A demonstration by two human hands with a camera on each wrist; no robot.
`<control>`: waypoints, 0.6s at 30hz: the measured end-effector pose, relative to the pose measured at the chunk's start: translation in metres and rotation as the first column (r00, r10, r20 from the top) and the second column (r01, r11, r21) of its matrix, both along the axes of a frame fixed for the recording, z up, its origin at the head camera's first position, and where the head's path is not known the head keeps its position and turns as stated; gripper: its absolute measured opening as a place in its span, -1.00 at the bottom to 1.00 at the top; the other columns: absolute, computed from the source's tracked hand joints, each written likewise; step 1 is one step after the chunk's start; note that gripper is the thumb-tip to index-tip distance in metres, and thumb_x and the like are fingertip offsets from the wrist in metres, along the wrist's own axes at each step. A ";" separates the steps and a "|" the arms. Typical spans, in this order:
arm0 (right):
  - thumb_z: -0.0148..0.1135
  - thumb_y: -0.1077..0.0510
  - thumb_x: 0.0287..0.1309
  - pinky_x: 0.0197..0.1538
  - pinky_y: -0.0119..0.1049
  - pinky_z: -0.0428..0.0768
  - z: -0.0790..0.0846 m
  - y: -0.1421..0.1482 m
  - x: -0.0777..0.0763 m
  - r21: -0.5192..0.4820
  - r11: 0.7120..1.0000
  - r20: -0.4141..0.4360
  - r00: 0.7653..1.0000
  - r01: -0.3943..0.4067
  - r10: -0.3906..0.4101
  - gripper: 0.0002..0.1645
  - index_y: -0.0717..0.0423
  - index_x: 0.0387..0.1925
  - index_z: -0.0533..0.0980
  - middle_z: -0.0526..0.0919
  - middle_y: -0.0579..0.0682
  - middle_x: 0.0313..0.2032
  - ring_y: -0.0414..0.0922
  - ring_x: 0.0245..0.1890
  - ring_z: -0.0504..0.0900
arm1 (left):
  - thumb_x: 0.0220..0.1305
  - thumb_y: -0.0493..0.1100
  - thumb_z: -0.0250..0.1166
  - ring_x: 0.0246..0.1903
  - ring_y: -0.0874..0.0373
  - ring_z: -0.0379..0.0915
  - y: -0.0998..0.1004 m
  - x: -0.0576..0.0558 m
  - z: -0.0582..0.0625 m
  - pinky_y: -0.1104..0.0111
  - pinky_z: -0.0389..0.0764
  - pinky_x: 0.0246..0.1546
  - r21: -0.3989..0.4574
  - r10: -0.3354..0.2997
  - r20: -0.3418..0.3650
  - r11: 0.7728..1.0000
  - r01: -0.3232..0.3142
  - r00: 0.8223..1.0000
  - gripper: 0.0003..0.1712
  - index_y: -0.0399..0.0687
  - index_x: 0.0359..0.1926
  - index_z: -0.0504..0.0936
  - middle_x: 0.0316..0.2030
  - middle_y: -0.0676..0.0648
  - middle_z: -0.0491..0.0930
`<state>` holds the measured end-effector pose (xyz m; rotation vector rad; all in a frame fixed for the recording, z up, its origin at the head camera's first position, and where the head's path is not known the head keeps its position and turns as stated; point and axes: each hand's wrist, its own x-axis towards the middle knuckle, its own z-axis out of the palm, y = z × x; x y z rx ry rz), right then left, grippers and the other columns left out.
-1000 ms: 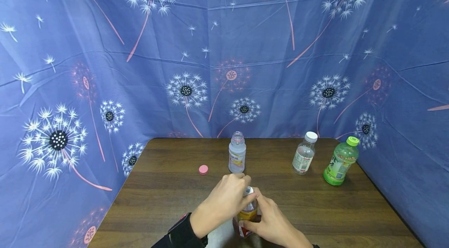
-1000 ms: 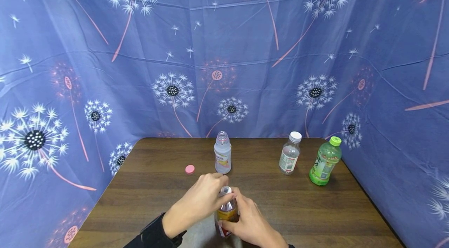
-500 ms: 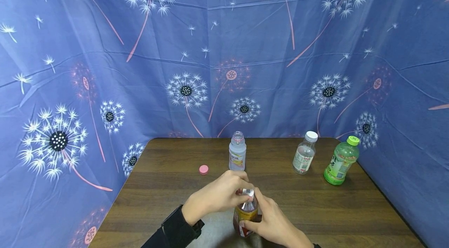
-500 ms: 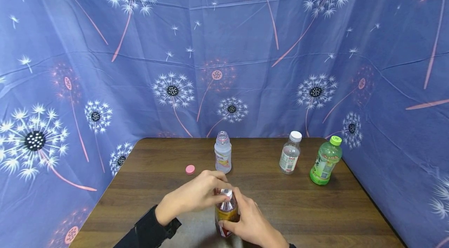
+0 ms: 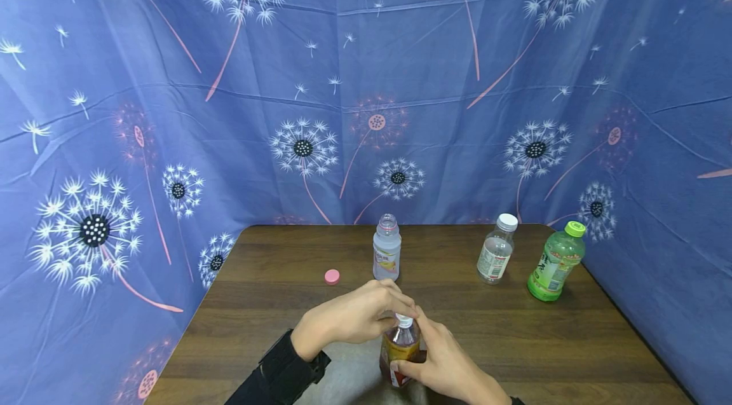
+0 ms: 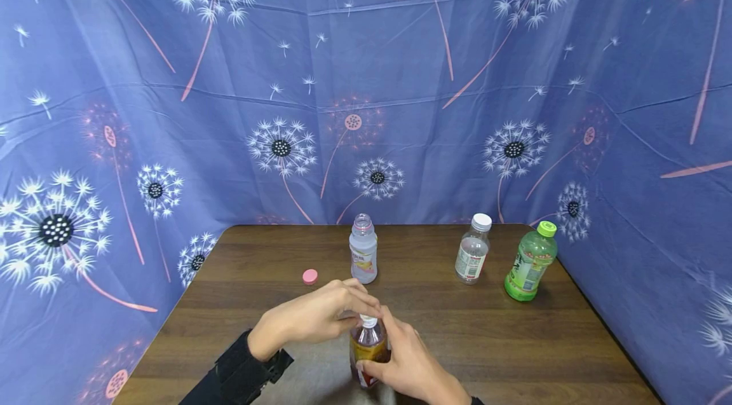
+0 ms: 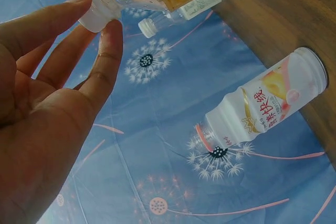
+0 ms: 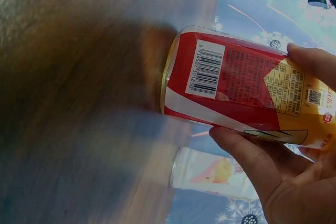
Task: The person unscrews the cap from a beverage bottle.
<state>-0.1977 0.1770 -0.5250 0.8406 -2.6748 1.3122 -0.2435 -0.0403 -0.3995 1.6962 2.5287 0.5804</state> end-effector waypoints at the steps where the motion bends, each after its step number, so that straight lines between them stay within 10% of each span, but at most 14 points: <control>1: 0.51 -0.12 0.10 0.02 -0.30 0.71 0.000 0.000 0.000 -0.002 1.000 -0.001 1.000 -0.001 0.001 0.19 -0.28 0.57 -0.05 0.66 -0.13 0.13 -0.26 0.03 0.69 | 0.37 -0.31 0.29 0.16 0.31 0.48 0.000 0.000 0.000 0.51 0.50 0.21 0.000 -0.003 -0.004 1.000 0.003 1.000 -0.60 0.03 0.20 0.67 0.18 0.12 0.64; 11: 0.47 -0.21 0.12 0.04 -0.28 0.69 0.000 0.000 0.002 0.057 0.998 -0.011 1.000 0.026 -0.025 0.11 -0.30 0.54 0.02 0.63 -0.21 0.16 -0.26 0.06 0.66 | 0.33 0.01 0.38 -0.03 0.35 0.54 0.010 0.010 -0.007 0.49 0.58 0.05 0.104 0.121 -0.087 0.988 -0.112 0.989 -0.74 0.06 -0.02 0.73 -0.09 0.15 0.67; 14: 0.48 -0.17 0.12 -0.02 -0.34 0.70 -0.001 0.000 0.002 0.026 1.000 0.002 1.000 0.010 -0.010 -0.05 -0.24 0.44 0.18 0.64 -0.15 0.14 -0.24 0.04 0.68 | 0.32 0.18 0.35 -0.29 0.36 0.57 0.019 0.018 -0.012 0.56 0.59 -0.30 0.193 0.293 -0.181 0.947 -0.258 0.939 -0.64 0.01 -0.15 0.73 -0.26 0.11 0.66; 18: 0.49 -0.13 0.12 -0.11 -0.44 0.69 -0.002 -0.002 0.003 -0.007 1.000 -0.002 1.000 0.011 -0.011 -0.24 -0.08 0.28 0.35 0.68 -0.06 0.06 -0.23 -0.03 0.71 | 0.28 0.37 0.28 -0.63 0.27 0.55 0.029 0.024 -0.016 0.51 0.44 -0.66 0.237 0.491 -0.261 0.867 -0.438 0.831 -0.45 -0.02 -0.35 0.69 -0.53 0.10 0.62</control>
